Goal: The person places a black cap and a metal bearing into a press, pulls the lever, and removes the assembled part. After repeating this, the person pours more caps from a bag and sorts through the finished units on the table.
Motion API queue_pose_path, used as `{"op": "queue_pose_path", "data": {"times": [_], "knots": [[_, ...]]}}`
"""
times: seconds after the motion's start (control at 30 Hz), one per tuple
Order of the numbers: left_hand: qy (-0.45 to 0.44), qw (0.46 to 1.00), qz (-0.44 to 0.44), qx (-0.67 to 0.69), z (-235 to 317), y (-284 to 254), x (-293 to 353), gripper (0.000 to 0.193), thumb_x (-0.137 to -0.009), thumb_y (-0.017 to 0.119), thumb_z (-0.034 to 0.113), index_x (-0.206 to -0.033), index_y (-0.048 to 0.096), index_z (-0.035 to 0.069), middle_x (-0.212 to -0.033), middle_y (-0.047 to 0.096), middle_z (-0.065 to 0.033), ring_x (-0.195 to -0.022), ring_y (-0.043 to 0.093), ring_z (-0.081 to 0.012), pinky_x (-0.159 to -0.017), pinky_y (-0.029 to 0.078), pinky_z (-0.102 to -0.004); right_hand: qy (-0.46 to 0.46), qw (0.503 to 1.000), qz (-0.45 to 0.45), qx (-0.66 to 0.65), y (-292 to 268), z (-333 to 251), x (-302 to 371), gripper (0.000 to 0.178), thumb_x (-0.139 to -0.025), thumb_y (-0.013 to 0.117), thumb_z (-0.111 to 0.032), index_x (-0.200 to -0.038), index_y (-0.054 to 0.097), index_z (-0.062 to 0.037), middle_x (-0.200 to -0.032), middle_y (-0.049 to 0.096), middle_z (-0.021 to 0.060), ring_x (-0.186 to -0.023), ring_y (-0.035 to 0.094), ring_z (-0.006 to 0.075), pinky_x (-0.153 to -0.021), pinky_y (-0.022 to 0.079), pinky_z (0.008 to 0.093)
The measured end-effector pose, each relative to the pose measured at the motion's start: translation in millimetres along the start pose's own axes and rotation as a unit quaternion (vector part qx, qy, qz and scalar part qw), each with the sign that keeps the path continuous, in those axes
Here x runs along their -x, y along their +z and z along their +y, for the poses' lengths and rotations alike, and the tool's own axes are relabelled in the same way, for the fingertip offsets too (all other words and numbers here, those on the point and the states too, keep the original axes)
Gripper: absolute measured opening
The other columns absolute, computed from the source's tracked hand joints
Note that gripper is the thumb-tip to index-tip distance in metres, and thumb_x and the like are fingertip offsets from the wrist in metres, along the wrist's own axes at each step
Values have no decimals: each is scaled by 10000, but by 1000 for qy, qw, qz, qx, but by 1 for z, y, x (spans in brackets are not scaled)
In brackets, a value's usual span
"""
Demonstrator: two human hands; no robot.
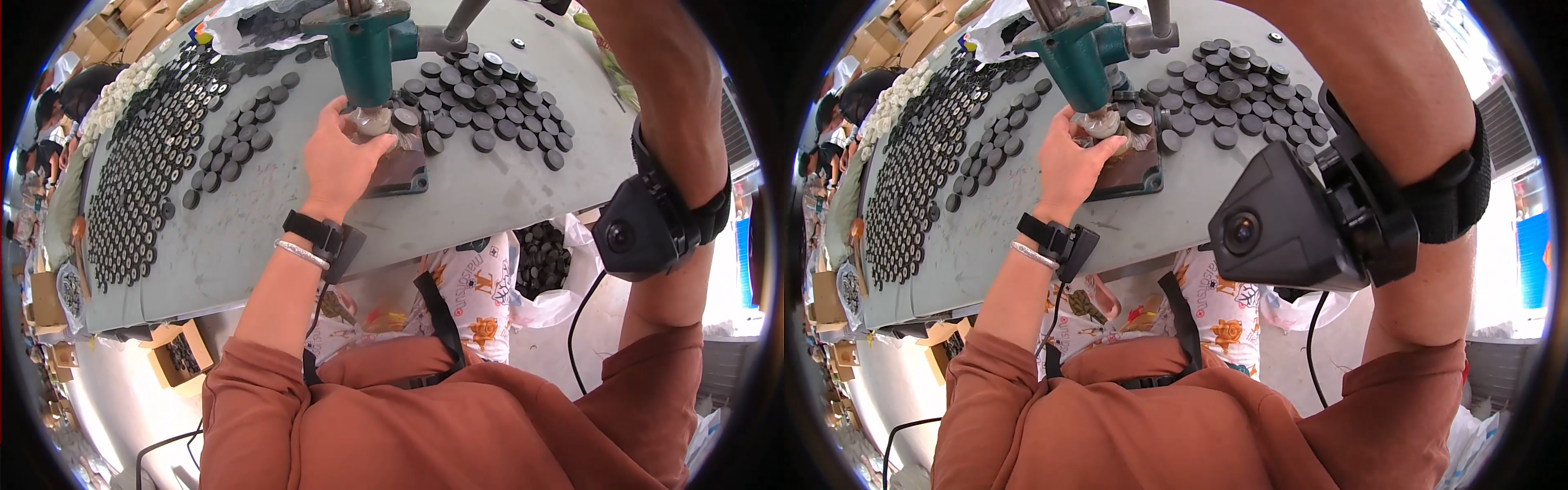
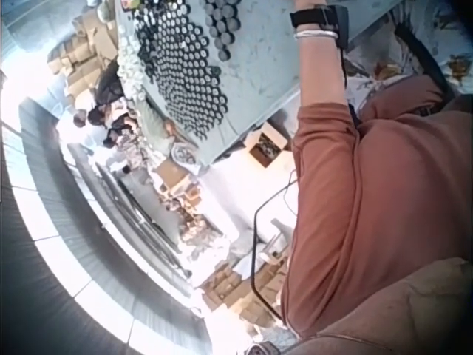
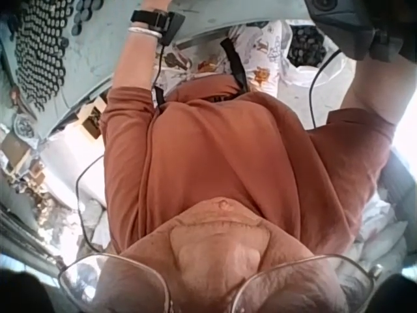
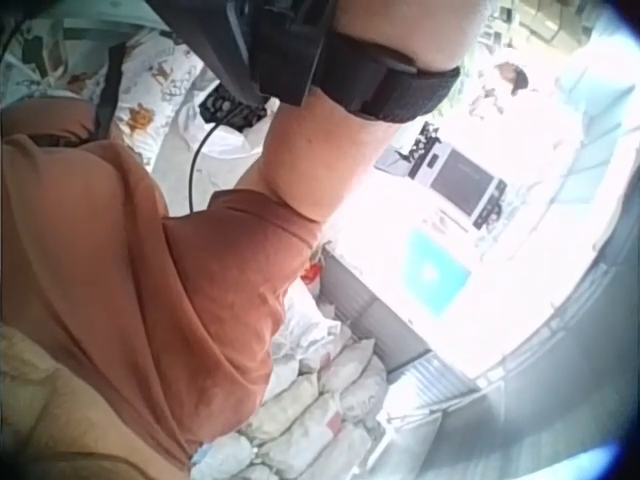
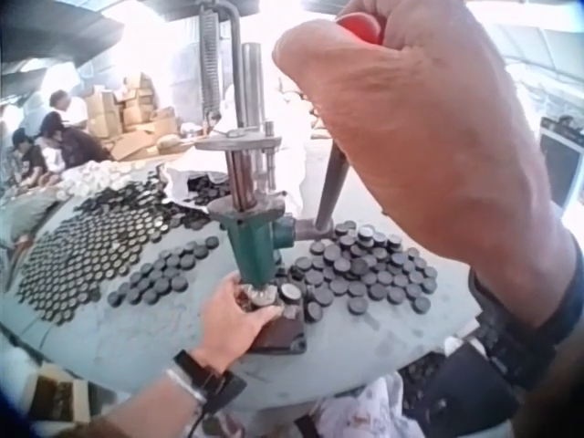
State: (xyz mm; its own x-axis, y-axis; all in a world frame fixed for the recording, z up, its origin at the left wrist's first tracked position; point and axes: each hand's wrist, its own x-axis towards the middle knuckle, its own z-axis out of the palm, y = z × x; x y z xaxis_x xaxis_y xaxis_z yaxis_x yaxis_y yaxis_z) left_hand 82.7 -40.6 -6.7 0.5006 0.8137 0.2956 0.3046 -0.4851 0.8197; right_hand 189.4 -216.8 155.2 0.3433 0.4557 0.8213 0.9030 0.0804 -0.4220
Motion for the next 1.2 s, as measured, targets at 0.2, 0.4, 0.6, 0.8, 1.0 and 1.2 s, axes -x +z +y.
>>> {"op": "queue_pose_path", "data": {"times": [0.2, 0.4, 0.6, 0.8, 1.0, 1.2], "knots": [[15, 1000, 16, -4, -1, -1, 1, 694, -644, 822, 224, -1211, 501, -15, -919, 663, -113, -808, 635, -184, -737, 496, -299, -10, 1000, -2, 4, -1, -7, 3, 102, -856, 596, -46, -937, 588, 17, -681, 563, 34, -513, 449, 45, -469, 348, 184], [31, 999, 16, 2, -8, -2, 0, 680, -647, 808, 211, -1209, 503, -19, -937, 663, -120, -819, 635, -190, -752, 499, -297, -24, 1000, -5, 4, 1, -15, 7, 100, -854, 598, -42, -934, 587, 17, -682, 563, 33, -512, 448, 44, -470, 349, 184], [15, 1000, -15, 17, -8, -5, 1, 703, -650, 799, 192, -1237, 480, -26, -990, 657, -147, -880, 631, -200, -773, 497, -309, -35, 999, -7, 9, 2, -20, 12, 98, -853, 600, -38, -932, 587, 17, -683, 564, 33, -512, 447, 43, -471, 351, 184], [32, 999, 26, 23, -12, -29, 13, 693, -666, 787, 172, -1244, 468, -35, -1021, 665, -109, -938, 626, -203, -860, 456, -322, -84, 993, -75, -35, -4, -32, 36, 131, -805, 570, 67, -908, 508, 16, -832, 544, 84, -575, 449, 59, -580, 410, 186], [8, 997, 53, -55, -42, -63, 18, 592, -705, 766, 156, -1217, 509, 9, -1021, 666, -102, -958, 619, -193, -863, 450, -322, -98, 993, -52, 28, 15, -8, 101, 283, -631, 721, 31, -793, 493, -9, -852, 611, 201, -605, 588, 214, -501, 483, 260], [-57, 947, 91, -304, -82, -117, 14, 476, -734, 729, 240, -1123, 579, 11, -1002, 641, -118, -948, 610, -260, -851, 468, -361, -125, 991, -36, 24, 23, -3, 113, 302, -657, 727, 20, -823, 477, -17, -936, 613, 241, -637, 596, 216, -525, 498, 266]]}}
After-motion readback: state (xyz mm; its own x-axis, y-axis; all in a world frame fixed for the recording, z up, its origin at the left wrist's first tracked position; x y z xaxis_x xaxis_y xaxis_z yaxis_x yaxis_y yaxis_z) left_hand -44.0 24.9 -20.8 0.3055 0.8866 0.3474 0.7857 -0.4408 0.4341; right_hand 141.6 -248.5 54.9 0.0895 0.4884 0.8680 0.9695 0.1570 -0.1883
